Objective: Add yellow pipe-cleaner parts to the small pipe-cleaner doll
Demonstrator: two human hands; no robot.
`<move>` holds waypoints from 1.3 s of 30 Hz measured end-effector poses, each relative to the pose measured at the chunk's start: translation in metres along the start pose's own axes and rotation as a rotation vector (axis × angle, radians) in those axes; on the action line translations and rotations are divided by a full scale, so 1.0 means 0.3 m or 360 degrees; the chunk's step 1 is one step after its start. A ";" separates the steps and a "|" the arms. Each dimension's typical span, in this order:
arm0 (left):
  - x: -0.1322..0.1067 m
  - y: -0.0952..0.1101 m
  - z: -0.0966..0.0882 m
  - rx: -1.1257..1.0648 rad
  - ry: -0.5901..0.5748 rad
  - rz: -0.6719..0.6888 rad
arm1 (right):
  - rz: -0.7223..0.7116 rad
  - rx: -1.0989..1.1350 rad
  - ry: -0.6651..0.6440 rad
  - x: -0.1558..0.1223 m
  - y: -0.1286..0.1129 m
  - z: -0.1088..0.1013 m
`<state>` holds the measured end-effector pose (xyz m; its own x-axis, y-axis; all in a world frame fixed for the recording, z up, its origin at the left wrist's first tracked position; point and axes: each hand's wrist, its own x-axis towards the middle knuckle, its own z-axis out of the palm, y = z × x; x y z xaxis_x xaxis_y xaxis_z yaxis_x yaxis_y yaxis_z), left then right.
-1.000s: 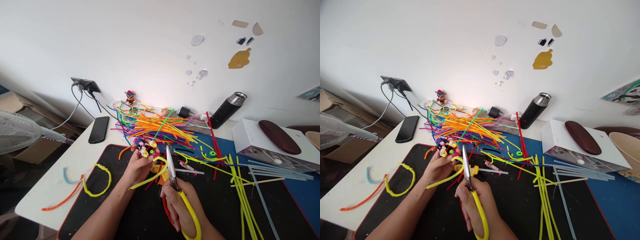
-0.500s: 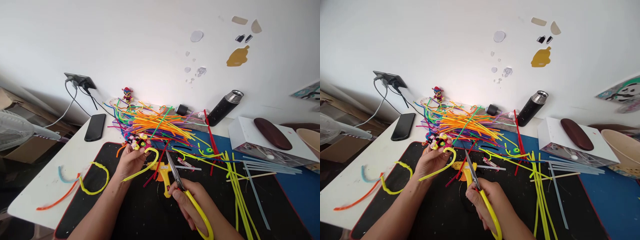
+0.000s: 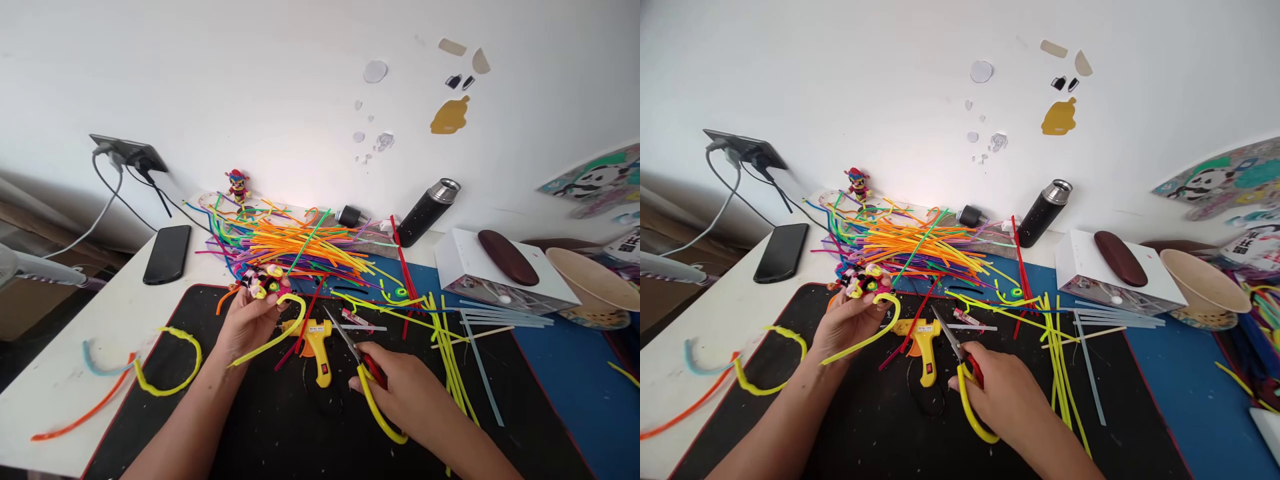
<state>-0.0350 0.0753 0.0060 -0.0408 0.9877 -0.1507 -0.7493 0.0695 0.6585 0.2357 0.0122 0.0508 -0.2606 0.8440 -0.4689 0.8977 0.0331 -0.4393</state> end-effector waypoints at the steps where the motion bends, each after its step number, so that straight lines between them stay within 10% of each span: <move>1: -0.001 0.001 0.002 -0.0001 -0.0005 -0.0005 | -0.0004 -0.0010 0.0004 0.001 0.000 0.003; 18: -0.018 0.016 0.024 -0.0008 -0.0044 -0.0073 | -0.0118 -0.0424 0.0355 0.033 0.058 0.057; 39: -0.057 0.003 0.033 0.0310 -0.0462 -0.0266 | -0.0369 0.1524 0.0263 0.080 -0.187 0.029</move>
<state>-0.0284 0.0597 0.0164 0.2808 0.9571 -0.0714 -0.5890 0.2306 0.7745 0.1760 0.0261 0.0576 -0.2754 0.9375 -0.2127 0.1473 -0.1775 -0.9730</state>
